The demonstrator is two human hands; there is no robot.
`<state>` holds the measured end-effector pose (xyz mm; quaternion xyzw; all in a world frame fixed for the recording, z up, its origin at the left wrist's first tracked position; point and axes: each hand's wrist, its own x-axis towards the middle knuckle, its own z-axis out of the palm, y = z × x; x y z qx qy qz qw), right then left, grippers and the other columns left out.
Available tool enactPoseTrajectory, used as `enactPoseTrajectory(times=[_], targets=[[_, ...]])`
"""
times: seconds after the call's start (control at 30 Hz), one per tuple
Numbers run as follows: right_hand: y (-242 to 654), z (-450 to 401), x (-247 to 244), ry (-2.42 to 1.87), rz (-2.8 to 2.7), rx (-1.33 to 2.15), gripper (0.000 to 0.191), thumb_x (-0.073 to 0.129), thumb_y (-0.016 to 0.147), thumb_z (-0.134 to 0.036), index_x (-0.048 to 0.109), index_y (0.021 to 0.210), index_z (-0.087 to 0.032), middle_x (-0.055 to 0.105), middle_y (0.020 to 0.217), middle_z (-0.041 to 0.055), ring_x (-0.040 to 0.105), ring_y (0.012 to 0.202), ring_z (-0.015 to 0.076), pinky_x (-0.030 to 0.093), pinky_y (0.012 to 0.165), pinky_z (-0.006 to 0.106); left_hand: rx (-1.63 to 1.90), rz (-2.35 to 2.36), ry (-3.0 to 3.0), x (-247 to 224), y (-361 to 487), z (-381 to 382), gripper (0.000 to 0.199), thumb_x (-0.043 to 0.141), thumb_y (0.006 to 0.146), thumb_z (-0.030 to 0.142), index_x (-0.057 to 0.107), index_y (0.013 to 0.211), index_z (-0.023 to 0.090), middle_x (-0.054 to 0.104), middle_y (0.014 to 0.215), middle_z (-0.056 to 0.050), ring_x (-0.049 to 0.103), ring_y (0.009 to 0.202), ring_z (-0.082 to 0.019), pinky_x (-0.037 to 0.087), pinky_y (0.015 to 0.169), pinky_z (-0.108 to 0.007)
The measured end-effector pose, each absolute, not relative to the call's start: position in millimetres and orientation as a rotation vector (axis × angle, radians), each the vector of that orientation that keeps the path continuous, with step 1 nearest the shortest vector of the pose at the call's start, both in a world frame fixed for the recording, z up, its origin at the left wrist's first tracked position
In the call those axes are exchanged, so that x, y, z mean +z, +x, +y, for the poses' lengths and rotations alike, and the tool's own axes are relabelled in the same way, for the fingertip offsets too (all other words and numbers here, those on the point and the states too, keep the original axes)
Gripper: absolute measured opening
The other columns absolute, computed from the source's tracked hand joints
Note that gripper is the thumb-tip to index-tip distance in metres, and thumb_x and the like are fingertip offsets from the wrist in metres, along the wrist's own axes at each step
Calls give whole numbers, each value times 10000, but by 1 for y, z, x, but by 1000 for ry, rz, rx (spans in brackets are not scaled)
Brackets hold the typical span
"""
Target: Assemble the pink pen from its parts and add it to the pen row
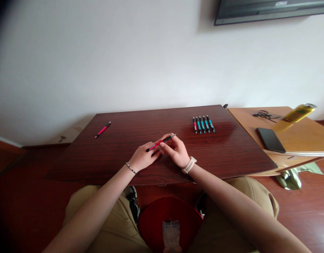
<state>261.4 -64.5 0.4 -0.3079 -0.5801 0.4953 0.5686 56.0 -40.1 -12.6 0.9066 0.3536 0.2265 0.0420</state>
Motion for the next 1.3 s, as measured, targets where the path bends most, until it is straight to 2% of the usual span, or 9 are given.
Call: enactPoseTrajectory(times=[0.2,0.43,0.57,0.7,0.97,1.3], targets=[[261,-69,3,-760,-1302,1054,317,760,953,-524,622,1084,-270,771,1128,72,630,660,154,547,636,341,670,1129,2768,-11,57,-41,227,593,1057,305,725,897,214,707,938,-94,662,922,-251,537,826,-360],[266,-53,-2,-837,-1105,1004,283,759,954,-485,630,1065,-258,749,970,30,559,605,124,466,557,286,819,1159,2477,-8,56,-39,164,622,1033,275,706,907,212,720,916,-63,676,845,-213,501,771,-309],[269,-43,-11,-836,-972,1125,305,802,907,-472,642,1038,-247,732,931,9,531,601,103,417,526,245,949,1135,2194,-5,53,-36,243,565,1066,343,701,926,198,731,901,-44,656,764,-170,477,710,-272],[269,-41,-13,-823,-942,1194,313,832,878,-455,662,1034,-244,739,970,15,532,616,95,413,529,232,1019,1079,1971,-5,51,-33,297,577,1061,420,702,918,191,744,892,-44,686,810,-177,512,750,-270],[269,-42,-13,-840,-954,1184,304,829,883,-458,686,1048,-247,687,840,-9,533,617,109,429,545,242,1101,1027,1728,-8,51,-31,347,616,1030,495,719,939,176,754,914,-70,671,782,-172,533,743,-282],[270,-42,-13,-830,-1029,1168,309,828,894,-456,669,1049,-241,774,985,35,526,619,105,437,556,254,1076,1005,1785,-7,49,-31,337,612,1042,468,737,932,175,739,886,-59,656,769,-164,507,736,-278]])
